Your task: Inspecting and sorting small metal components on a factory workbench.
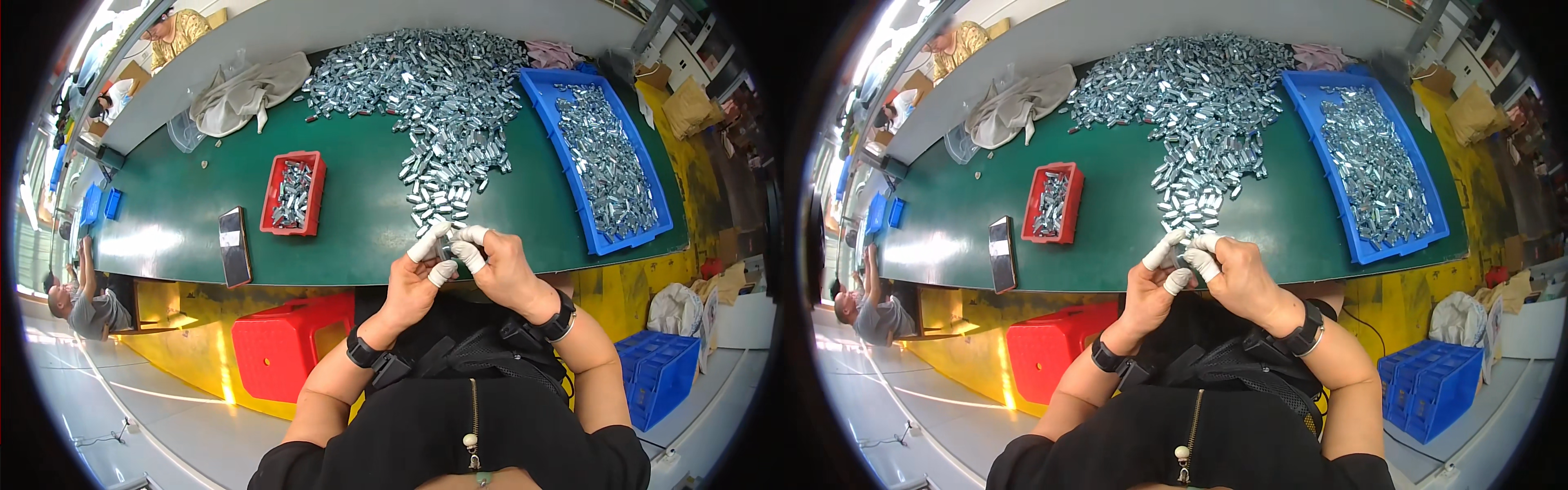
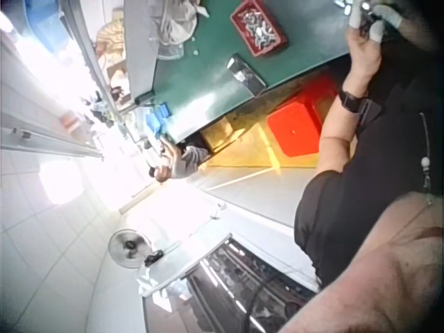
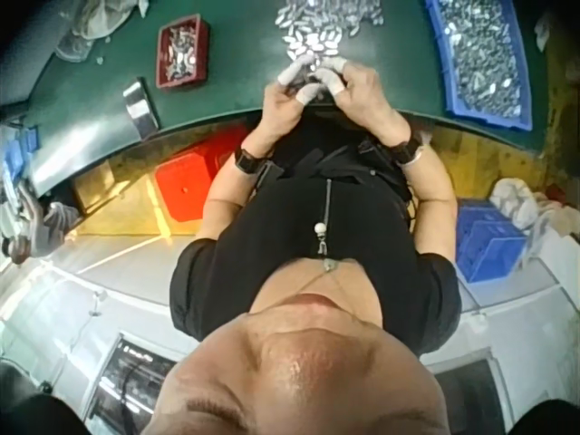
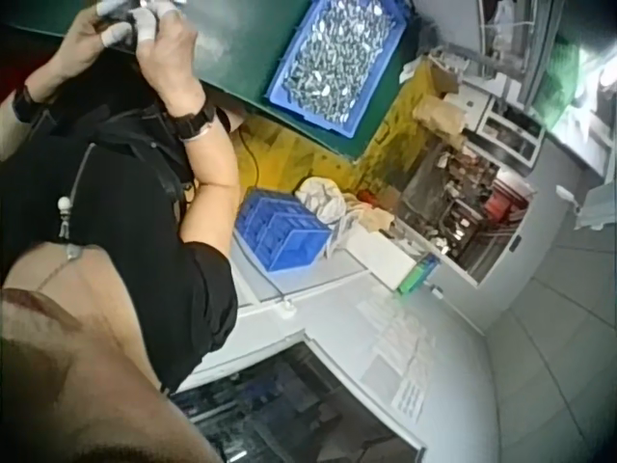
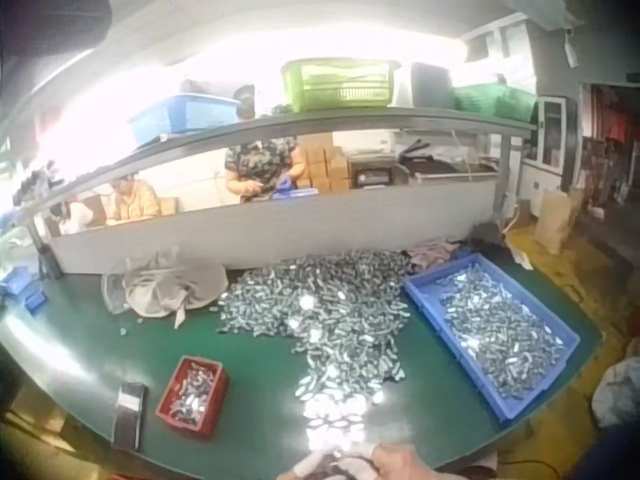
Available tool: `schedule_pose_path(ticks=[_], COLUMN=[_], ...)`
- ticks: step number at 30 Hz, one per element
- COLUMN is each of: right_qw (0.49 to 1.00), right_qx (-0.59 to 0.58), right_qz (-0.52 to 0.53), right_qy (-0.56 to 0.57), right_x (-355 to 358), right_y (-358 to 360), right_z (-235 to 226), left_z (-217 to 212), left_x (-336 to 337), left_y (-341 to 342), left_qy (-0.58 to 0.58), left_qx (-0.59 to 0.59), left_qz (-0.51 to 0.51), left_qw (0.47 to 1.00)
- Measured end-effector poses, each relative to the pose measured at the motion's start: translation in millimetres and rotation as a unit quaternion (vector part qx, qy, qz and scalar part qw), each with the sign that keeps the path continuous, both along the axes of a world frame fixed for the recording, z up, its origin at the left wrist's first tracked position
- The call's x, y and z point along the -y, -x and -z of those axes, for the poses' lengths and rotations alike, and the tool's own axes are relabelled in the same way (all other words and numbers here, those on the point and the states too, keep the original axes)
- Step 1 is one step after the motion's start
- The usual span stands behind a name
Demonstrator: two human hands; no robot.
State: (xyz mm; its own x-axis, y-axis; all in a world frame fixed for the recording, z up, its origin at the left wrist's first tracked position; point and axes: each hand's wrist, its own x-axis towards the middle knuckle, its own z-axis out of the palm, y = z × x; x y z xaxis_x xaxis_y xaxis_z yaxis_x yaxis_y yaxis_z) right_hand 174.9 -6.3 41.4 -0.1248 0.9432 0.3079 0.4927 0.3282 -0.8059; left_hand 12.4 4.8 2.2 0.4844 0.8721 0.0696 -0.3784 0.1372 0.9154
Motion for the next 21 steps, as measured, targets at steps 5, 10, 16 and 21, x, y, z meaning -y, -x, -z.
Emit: schedule_pose_path(ticks=[5, 10, 16, 21], right_qw=[0.998, 0.999, 0.998, 0.994], right_qx=[0.056, 0.007, -0.04, -0.081], right_qz=[-0.01, -0.012, -0.037, -0.012], right_qy=[0.027, -0.036, -0.021, 0.066], right_x=[-6.4, -12.2, -15.3, -9.9], right_y=[1.7, 15.7, 21.9, 22.8], right_z=[0.8, -5.8, -7.8, -12.4], left_z=[0.4, -0.6, 1.2, -3.0], left_x=[0.1, -7.1, -7.6, -4.0], left_y=[5.7, 12.8, 17.0, 15.9], left_qy=[-0.004, -0.006, -0.053, -0.116], left_qx=[-0.013, -0.014, -0.008, -0.062], left_qz=[-0.002, -0.009, -0.034, -0.087], left_qw=[1.0, 1.0, 0.998, 0.987])
